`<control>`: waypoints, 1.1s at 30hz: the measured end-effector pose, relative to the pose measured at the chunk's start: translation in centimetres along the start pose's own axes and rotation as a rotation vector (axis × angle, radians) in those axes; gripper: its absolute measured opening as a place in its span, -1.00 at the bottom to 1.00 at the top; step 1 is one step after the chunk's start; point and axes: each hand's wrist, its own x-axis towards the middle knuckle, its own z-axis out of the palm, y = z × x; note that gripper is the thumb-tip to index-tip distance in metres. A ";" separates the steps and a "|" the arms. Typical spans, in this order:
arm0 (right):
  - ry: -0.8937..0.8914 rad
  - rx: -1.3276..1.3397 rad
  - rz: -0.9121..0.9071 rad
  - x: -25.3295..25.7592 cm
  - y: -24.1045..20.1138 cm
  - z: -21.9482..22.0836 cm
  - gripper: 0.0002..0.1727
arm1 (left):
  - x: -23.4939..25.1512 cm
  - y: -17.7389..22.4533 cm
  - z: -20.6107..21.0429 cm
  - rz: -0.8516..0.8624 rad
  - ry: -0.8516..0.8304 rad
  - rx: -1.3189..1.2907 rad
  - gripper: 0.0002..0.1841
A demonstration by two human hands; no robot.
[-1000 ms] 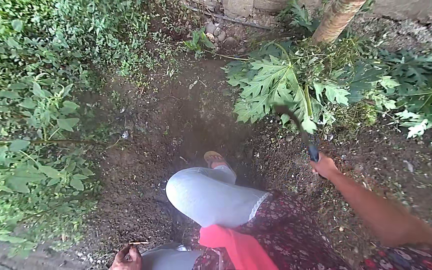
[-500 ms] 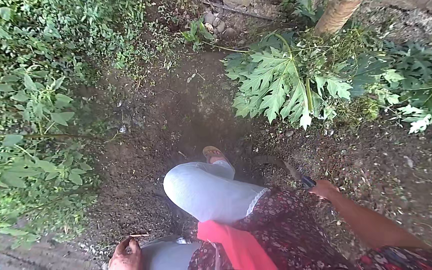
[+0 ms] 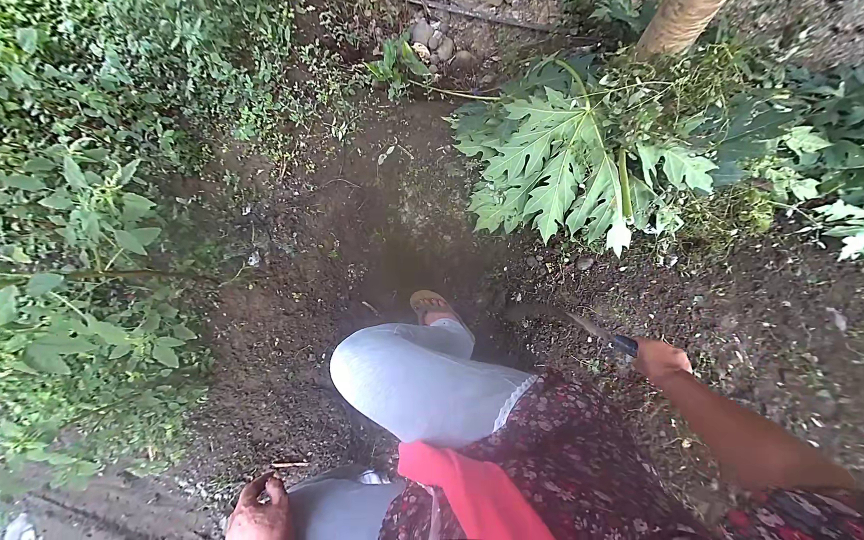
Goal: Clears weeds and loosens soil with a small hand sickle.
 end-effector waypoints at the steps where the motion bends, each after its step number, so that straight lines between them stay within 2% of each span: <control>1: 0.012 0.039 0.000 -0.1 -0.1 -0.3 -0.44 | 0.0 -0.1 0.1 0.003 -0.001 -0.001 -0.59; 5: 0.058 0.213 0.028 -0.4 -1.5 0.3 -0.41 | 0.0 0.3 -0.1 -0.016 -0.005 0.006 -0.58; 9: 0.013 0.021 0.023 0.8 -0.8 0.6 -0.42 | 0.2 0.4 -0.2 -0.017 -0.006 0.017 -0.58; 12: 0.025 -0.038 0.002 0.7 -0.5 -0.7 -0.48 | 0.2 0.0 0.0 -0.004 0.007 0.009 -0.60; 19: 0.078 0.186 0.012 -0.4 -2.9 -0.7 -0.41 | 0.0 0.2 -0.1 -0.001 0.016 -0.014 -0.59; 23: 0.027 0.007 0.012 0.6 -1.4 0.3 -0.43 | -0.2 0.4 -0.5 -0.005 0.003 -0.019 -0.59; 26: 0.029 -0.071 0.001 0.4 -0.9 -0.8 -0.49 | -0.1 0.1 -0.3 0.005 0.012 -0.022 -0.59; 33: 0.083 0.155 0.025 -0.8 -3.7 -1.3 -0.43 | -0.4 0.5 -0.3 -0.010 0.006 -0.022 -0.59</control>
